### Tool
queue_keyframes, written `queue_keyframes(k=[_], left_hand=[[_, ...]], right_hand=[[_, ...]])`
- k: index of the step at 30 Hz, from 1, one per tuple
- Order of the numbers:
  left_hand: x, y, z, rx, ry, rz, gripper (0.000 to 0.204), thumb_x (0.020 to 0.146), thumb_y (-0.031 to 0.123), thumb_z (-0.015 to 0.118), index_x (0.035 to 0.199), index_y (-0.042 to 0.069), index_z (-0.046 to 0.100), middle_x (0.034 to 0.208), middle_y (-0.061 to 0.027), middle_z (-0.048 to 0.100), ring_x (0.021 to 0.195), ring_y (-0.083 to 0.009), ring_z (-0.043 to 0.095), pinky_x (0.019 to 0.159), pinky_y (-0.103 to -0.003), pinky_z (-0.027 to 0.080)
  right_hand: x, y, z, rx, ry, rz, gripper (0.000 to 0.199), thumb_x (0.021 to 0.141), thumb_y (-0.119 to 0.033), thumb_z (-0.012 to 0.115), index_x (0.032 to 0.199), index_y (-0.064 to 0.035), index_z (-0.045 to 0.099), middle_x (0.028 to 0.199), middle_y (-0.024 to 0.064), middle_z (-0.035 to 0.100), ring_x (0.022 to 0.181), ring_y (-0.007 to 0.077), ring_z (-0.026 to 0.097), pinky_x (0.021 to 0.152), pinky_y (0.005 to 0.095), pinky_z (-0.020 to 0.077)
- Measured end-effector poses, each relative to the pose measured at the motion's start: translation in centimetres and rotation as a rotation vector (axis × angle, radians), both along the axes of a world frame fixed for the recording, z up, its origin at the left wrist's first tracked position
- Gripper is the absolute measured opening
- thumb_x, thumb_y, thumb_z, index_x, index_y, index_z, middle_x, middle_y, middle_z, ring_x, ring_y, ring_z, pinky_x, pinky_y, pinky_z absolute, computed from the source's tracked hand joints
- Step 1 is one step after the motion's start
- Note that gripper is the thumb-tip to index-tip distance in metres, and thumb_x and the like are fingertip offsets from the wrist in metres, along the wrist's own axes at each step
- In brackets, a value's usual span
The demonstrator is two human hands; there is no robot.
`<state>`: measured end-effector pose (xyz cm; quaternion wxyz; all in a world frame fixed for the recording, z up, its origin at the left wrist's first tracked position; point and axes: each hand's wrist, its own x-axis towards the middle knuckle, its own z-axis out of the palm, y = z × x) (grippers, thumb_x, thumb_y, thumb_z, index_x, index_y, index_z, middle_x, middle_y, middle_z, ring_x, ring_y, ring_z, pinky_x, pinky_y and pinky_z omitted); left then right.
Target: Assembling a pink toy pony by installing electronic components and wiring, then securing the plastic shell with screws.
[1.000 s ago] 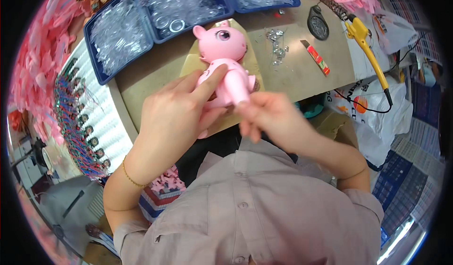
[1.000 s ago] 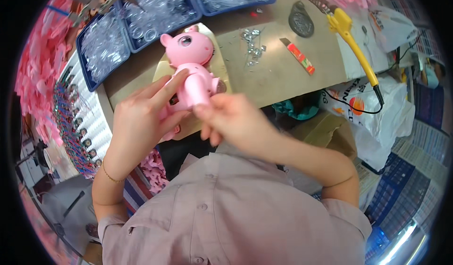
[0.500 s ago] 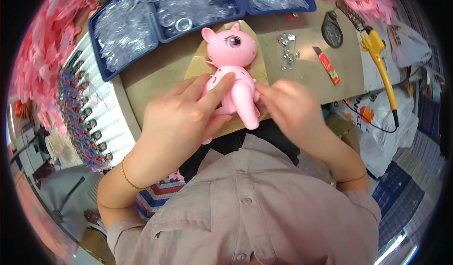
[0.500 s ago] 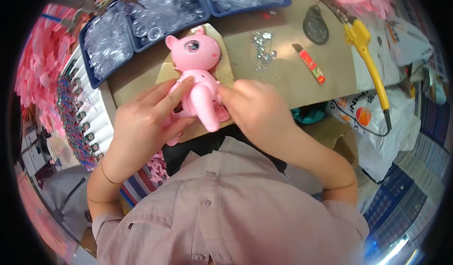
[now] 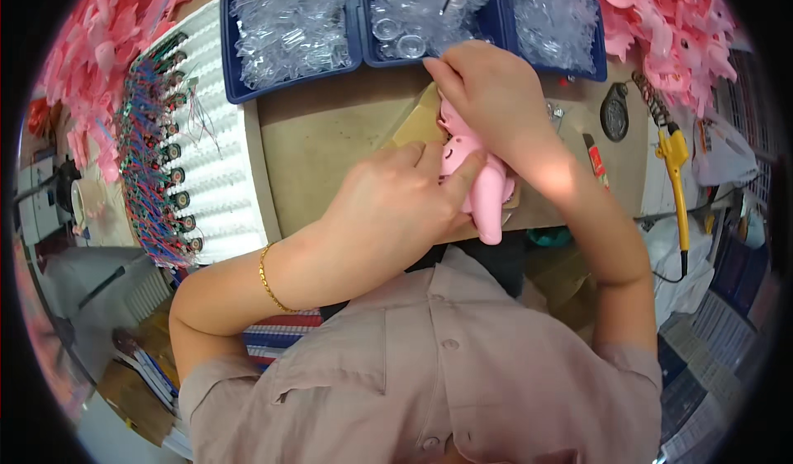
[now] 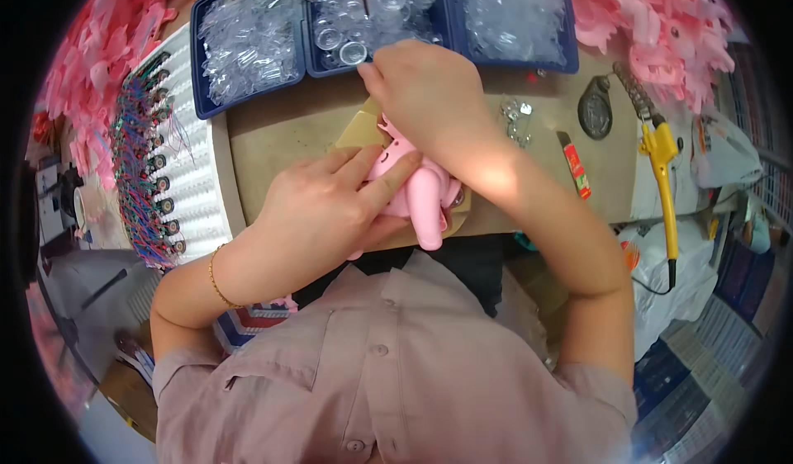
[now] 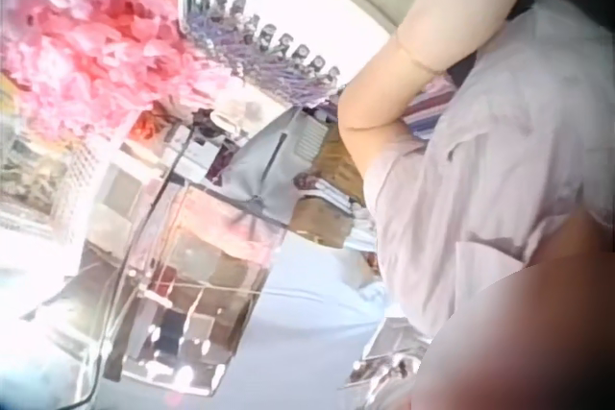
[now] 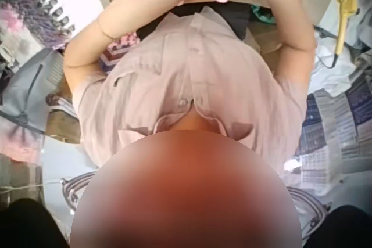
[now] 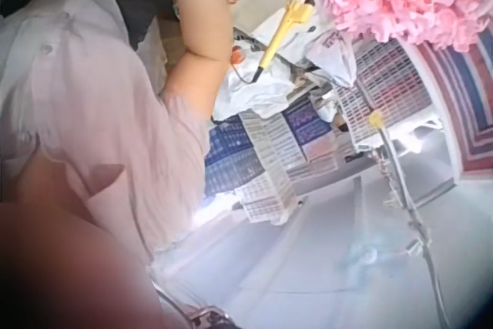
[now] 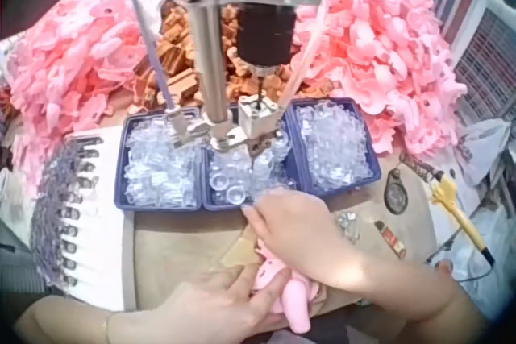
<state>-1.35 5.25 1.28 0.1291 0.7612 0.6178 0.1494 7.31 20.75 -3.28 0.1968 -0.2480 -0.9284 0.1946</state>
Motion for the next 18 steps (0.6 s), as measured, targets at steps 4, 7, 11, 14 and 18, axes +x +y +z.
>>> queue_keyframes(k=[4, 7, 11, 14, 18], left_hand=[[0.4, 0.1, 0.5, 0.004, 0.032, 0.032, 0.055, 0.075, 0.032, 0.071, 0.123, 0.008, 0.059, 0.102, -0.0103, 0.064, 0.083, -0.0231, 0.065, 0.066, -0.032, 0.052], [0.7, 0.5, 0.7, 0.002, 0.080, 0.023, 0.056, 0.074, 0.030, 0.072, 0.124, 0.009, 0.058, 0.106, -0.0097, 0.064, 0.083, -0.0236, 0.065, 0.066, -0.033, 0.052], [0.8, 0.7, 0.5, 0.021, 0.115, 0.028, 0.056, 0.072, 0.031, 0.073, 0.122, 0.009, 0.059, 0.104, -0.0109, 0.065, 0.079, -0.0230, 0.065, 0.062, -0.032, 0.052], [0.7, 0.6, 0.7, 0.049, 0.114, 0.005, 0.056, 0.071, 0.033, 0.074, 0.120, 0.010, 0.061, 0.099, -0.0108, 0.065, 0.076, -0.0218, 0.065, 0.058, -0.032, 0.052], [0.3, 0.5, 0.7, -0.013, 0.054, 0.010, 0.057, 0.072, 0.030, 0.075, 0.122, 0.009, 0.060, 0.103, -0.0110, 0.065, 0.077, -0.0235, 0.065, 0.062, -0.033, 0.052]], right_hand=[[-0.4, 0.4, -0.3, 0.047, 0.075, 0.027, 0.026, 0.087, -0.027, 0.060, 0.078, -0.0031, 0.062, 0.072, 0.0132, 0.059, 0.070, 0.0329, 0.059, 0.063, 0.0413, 0.0464], [1.0, 0.7, 0.3, -0.142, 0.208, -0.030, 0.021, 0.088, -0.023, 0.059, 0.086, -0.0032, 0.065, 0.076, 0.0134, 0.063, 0.071, 0.0299, 0.062, 0.065, 0.0369, 0.0485], [7.2, -1.1, 1.9, -0.367, 0.349, -0.123, 0.015, 0.085, -0.011, 0.061, 0.095, -0.0013, 0.066, 0.081, 0.0114, 0.065, 0.071, 0.0262, 0.063, 0.065, 0.0307, 0.0492], [11.6, -4.6, 2.5, -0.263, 0.216, -0.055, 0.017, 0.081, -0.012, 0.067, 0.095, -0.0017, 0.065, 0.082, 0.0088, 0.063, 0.072, 0.0254, 0.061, 0.063, 0.0321, 0.0481], [12.5, -5.7, 1.2, -0.150, 0.136, 0.019, 0.025, 0.076, -0.018, 0.073, 0.096, -0.0045, 0.065, 0.086, 0.0071, 0.058, 0.074, 0.0250, 0.057, 0.063, 0.0346, 0.0467]])
